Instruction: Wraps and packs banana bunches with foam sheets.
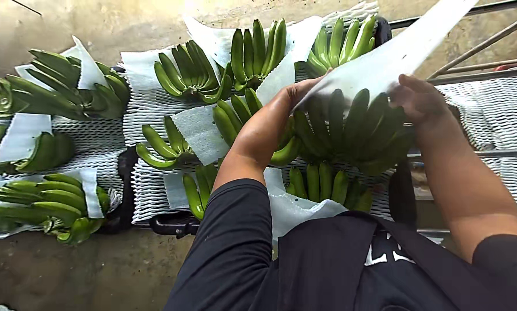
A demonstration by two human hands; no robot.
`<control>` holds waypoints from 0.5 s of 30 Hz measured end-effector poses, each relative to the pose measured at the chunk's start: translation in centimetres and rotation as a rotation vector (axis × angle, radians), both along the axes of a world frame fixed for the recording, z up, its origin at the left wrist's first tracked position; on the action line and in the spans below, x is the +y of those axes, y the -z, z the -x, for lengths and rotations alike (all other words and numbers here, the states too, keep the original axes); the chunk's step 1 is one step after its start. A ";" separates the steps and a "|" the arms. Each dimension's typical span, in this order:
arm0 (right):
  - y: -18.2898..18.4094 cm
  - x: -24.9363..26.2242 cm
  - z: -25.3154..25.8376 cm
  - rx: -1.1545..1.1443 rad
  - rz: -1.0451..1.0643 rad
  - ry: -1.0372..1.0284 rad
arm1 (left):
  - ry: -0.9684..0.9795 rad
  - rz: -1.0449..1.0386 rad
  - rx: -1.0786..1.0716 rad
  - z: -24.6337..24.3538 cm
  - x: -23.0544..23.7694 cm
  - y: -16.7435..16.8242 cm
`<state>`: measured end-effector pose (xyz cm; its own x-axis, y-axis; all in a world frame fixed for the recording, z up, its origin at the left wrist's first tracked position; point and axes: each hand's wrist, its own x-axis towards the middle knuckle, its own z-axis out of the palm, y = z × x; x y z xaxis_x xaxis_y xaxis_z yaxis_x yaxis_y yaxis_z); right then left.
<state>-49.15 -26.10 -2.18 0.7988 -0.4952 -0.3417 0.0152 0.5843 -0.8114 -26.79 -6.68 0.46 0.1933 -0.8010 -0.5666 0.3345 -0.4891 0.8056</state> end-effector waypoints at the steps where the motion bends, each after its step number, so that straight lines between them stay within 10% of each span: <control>1: 0.3 -0.1 0.3 -0.023 0.012 0.026 | 0.030 -0.018 -0.011 -0.2 0.4 -0.2; 15: 2.3 -1.0 -2.7 0.534 0.576 -0.104 | 0.057 -0.272 -0.252 -0.1 2.1 -1.0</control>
